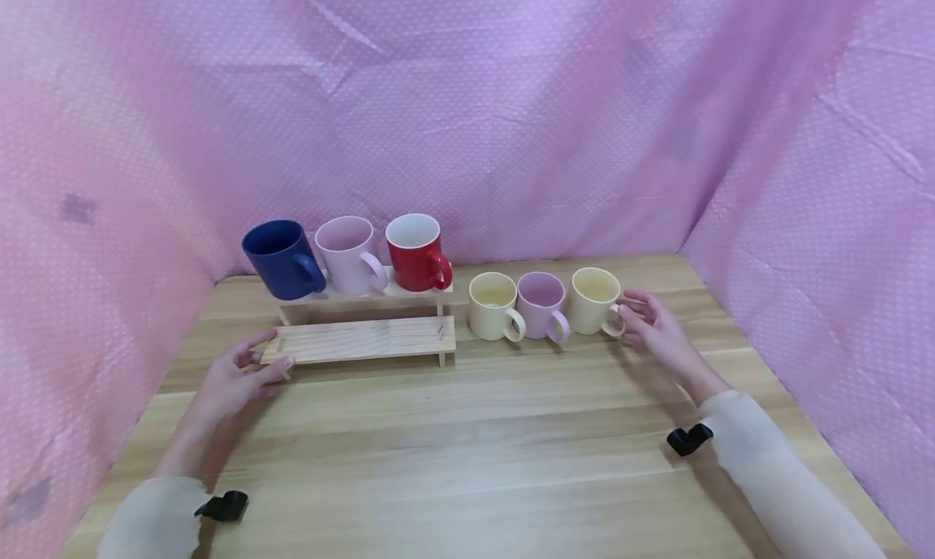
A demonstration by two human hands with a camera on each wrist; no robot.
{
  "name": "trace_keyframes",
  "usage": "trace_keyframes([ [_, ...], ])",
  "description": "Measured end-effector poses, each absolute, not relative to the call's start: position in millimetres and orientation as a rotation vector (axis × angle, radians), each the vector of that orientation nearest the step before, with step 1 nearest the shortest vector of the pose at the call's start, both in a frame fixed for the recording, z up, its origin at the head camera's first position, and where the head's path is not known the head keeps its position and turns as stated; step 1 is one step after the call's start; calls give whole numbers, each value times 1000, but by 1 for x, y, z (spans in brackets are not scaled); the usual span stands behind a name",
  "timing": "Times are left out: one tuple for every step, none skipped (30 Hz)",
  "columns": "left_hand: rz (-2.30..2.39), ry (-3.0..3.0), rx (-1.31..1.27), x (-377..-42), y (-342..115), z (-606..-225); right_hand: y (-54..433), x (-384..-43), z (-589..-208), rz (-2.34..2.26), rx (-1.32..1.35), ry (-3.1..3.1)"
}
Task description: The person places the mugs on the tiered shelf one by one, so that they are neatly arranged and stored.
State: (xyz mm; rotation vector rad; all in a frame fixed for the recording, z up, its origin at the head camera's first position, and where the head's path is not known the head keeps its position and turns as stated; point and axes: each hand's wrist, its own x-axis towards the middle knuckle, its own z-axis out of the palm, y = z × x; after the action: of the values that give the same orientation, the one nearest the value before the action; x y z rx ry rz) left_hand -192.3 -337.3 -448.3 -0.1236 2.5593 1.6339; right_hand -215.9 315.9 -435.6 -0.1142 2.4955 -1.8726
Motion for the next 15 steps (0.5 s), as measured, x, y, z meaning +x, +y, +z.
trace_keyframes([
  [1635, 2558, -129, -190, -339, -448, 315, -217, -437, -1889, -99, 2471],
  [1630, 2563, -129, -189, -340, -448, 314, -218, -439, -1897, -82, 2450],
  [1625, 2567, -132, -188, -341, -449, 313, -218, -440, -1898, -62, 2437],
  [1624, 2566, -135, -187, -342, -449, 313, -219, -442, -1899, -48, 2422],
  [1621, 2567, -141, -187, -342, -449, 312, -219, -443, -1904, -30, 2405],
  [1615, 2571, -143, -188, -342, -448, 313, -220, -444, -1910, -14, 2384],
  [1613, 2575, -144, -189, -341, -448, 314, -221, -445, -1922, 2, 2365],
  [1615, 2579, -138, -192, -340, -448, 315, -221, -445, -1929, 10, 2353],
  [1620, 2582, -135, -195, -338, -448, 317, -222, -445, -1942, 15, 2337],
  [1632, 2576, -129, -194, -338, -447, 316, -223, -446, -1949, 13, 2321],
  [1644, 2572, -120, -195, -338, -447, 316, -223, -447, -1953, 9, 2308],
  [1656, 2568, -111, -194, -338, -447, 316, -224, -447, -1958, 7, 2293],
  [1666, 2565, -101, -194, -338, -447, 316, -225, -448, -1964, 6, 2278],
  [1676, 2560, -91, -193, -338, -447, 315, -225, -448, -1964, 3, 2267],
  [1687, 2552, -90, -191, -340, -446, 313, -225, -449, -1966, 1, 2253],
])
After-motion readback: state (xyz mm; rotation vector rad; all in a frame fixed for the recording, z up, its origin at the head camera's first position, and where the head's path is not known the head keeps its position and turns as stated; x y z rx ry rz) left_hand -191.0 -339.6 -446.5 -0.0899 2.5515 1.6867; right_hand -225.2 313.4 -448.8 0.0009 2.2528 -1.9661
